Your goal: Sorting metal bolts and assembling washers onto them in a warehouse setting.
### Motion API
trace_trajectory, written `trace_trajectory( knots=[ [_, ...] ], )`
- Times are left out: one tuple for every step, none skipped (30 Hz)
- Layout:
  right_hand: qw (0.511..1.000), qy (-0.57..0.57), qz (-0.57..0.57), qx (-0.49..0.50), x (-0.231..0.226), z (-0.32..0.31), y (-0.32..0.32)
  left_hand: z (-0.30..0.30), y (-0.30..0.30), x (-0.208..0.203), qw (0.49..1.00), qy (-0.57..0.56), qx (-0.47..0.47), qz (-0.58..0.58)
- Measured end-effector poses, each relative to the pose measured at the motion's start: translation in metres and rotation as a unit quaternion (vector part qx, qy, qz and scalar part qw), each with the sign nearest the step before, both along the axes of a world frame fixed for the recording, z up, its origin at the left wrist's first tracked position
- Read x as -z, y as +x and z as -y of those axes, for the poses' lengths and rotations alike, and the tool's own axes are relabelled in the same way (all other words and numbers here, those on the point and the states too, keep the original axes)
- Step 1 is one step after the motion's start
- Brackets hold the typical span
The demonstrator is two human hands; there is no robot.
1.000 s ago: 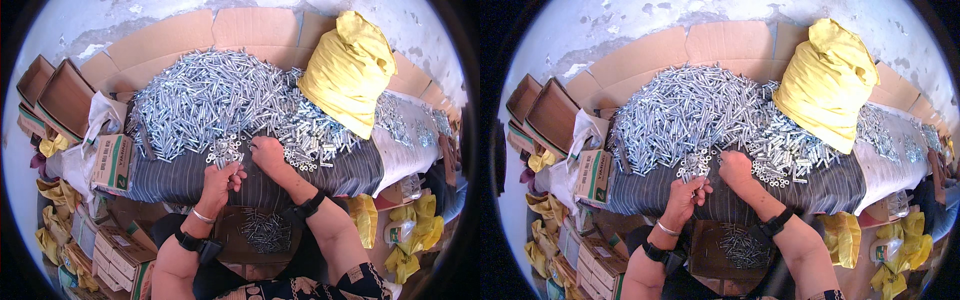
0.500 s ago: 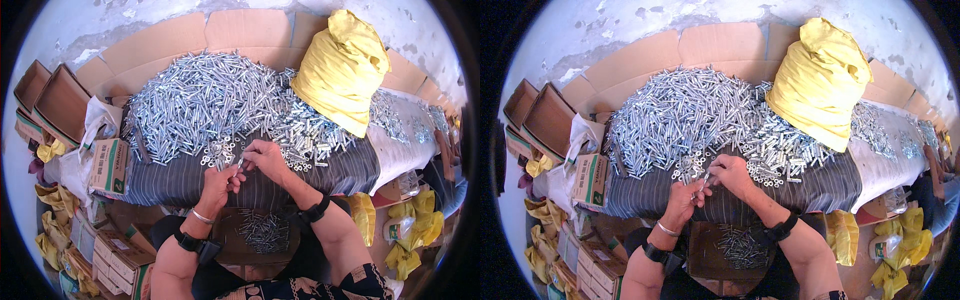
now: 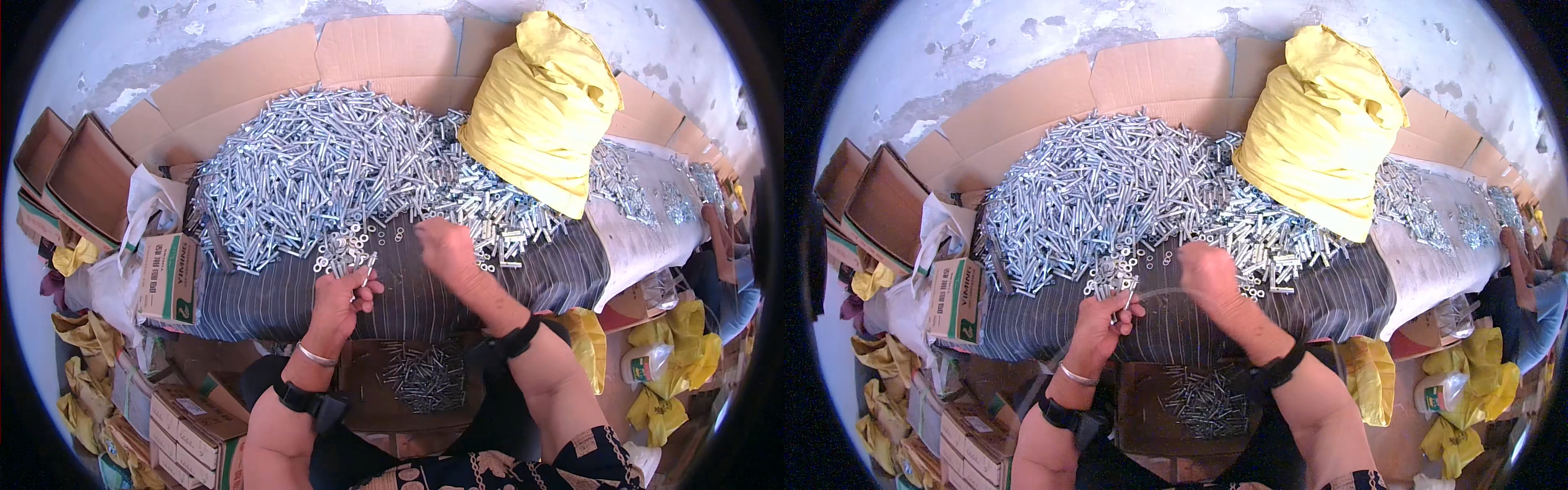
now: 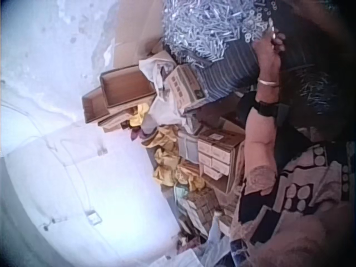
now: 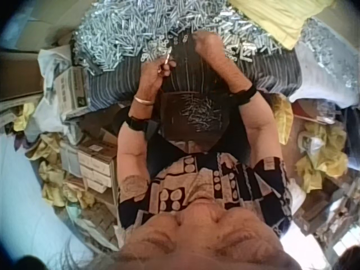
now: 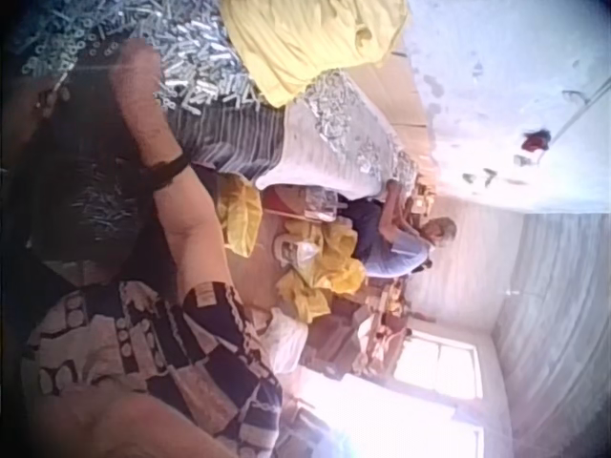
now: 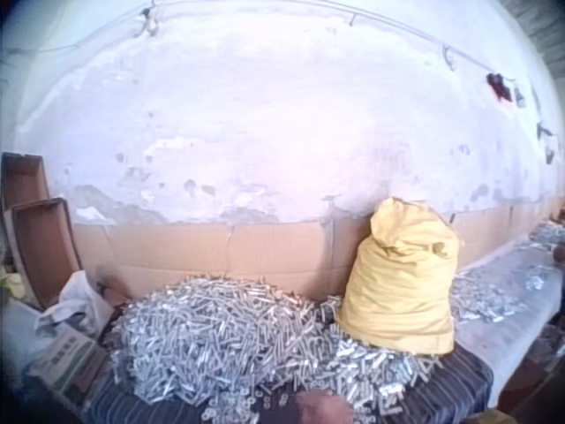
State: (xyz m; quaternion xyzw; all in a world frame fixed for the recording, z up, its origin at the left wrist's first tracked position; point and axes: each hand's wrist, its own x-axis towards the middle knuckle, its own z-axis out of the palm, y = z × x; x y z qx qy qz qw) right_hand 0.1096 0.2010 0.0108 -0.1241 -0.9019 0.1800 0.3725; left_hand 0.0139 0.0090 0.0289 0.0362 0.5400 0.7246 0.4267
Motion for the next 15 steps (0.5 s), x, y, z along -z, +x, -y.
trace_trajectory(
  knots=[
    [1.000,0.002,0.001,0.002,-0.003,-0.010,0.008,-0.001,0.000,0.000,1.000,0.002,0.002,0.001],
    [0.999,-0.013,0.042,0.016,-0.006,-0.019,0.015,-0.001,0.000,-0.001,1.000,0.010,0.011,0.001],
    [0.996,-0.030,0.083,0.028,-0.008,-0.021,0.017,0.000,-0.001,0.000,1.000,0.015,0.018,0.000],
    [0.996,-0.030,0.083,0.026,-0.009,-0.017,0.018,0.000,-0.001,0.000,1.000,0.015,0.016,0.000],
    [0.988,0.003,0.152,0.026,-0.009,-0.010,0.022,0.001,-0.002,0.000,1.000,0.009,0.020,-0.007],
    [0.974,0.038,0.221,0.030,-0.009,-0.004,0.028,0.000,0.000,0.000,1.000,0.004,0.027,-0.011],
    [0.971,0.062,0.226,0.038,-0.004,0.000,0.030,-0.002,0.001,0.000,1.000,0.006,0.029,-0.010],
    [0.971,0.064,0.228,0.041,-0.002,0.000,0.030,-0.003,0.003,0.000,0.999,0.008,0.029,-0.020],
    [0.971,0.062,0.228,0.042,-0.001,0.001,0.029,-0.004,0.003,-0.001,0.999,0.009,0.029,-0.031],
    [0.971,0.060,0.228,0.043,-0.002,0.002,0.028,-0.004,0.004,-0.001,0.999,0.010,0.029,-0.032],
    [0.965,0.070,0.245,0.056,-0.003,0.002,0.027,-0.005,0.005,0.000,0.998,-0.004,0.050,-0.043],
    [0.965,0.071,0.244,0.058,-0.004,0.002,0.026,-0.005,0.005,0.001,0.996,-0.017,0.072,-0.054],
    [0.971,0.061,0.225,0.050,-0.004,0.001,0.025,-0.005,0.006,0.002,0.996,-0.016,0.073,-0.055],
    [0.976,0.051,0.207,0.043,-0.004,-0.001,0.023,-0.005,0.007,0.004,0.994,-0.021,0.085,-0.061],
    [0.976,0.051,0.206,0.046,-0.004,-0.003,0.021,-0.005,0.008,0.005,0.993,-0.026,0.096,-0.066]
  ],
)
